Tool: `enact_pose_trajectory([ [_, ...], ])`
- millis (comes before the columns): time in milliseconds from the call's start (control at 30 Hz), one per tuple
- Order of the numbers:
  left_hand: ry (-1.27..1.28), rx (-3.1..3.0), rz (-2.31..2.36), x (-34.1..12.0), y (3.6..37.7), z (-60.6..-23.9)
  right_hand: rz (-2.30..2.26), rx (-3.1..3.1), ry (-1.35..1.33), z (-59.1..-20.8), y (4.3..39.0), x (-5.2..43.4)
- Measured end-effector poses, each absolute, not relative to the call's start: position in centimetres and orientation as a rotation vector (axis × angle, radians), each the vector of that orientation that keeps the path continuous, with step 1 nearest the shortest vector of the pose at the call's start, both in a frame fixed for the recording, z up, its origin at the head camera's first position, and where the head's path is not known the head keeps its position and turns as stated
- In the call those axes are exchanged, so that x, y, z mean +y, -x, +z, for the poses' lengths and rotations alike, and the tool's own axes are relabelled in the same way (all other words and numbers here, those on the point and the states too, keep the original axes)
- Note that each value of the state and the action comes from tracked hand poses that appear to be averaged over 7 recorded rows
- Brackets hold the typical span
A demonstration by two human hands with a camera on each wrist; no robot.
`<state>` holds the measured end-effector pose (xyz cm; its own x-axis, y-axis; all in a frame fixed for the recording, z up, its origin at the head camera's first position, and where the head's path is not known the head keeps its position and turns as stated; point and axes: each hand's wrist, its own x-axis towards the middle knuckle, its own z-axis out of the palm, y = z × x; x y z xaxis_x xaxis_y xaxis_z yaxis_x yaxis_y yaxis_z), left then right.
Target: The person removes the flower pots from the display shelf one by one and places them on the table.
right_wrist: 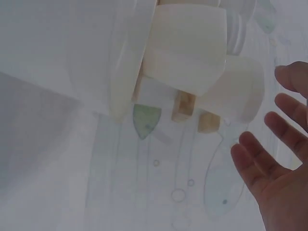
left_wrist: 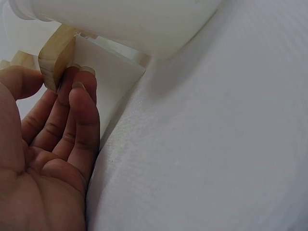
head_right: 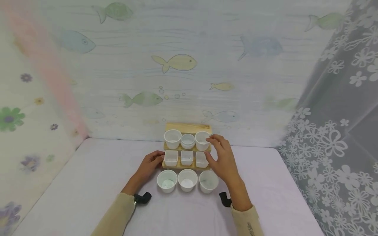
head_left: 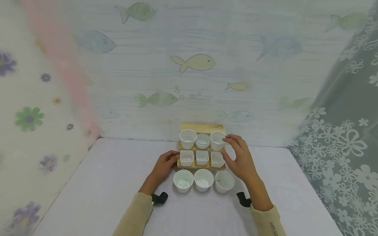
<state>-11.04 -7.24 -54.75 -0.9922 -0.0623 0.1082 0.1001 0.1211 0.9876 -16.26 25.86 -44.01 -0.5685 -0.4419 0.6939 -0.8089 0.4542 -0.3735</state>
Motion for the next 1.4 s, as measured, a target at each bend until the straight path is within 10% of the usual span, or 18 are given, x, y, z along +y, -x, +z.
enact_pose_trajectory([
  [1400, 0.031, -2.25, -2.029, -7.5, 11.9, -54.8, 0.989, -2.272, -0.93, -45.1, 17.7, 24.2],
])
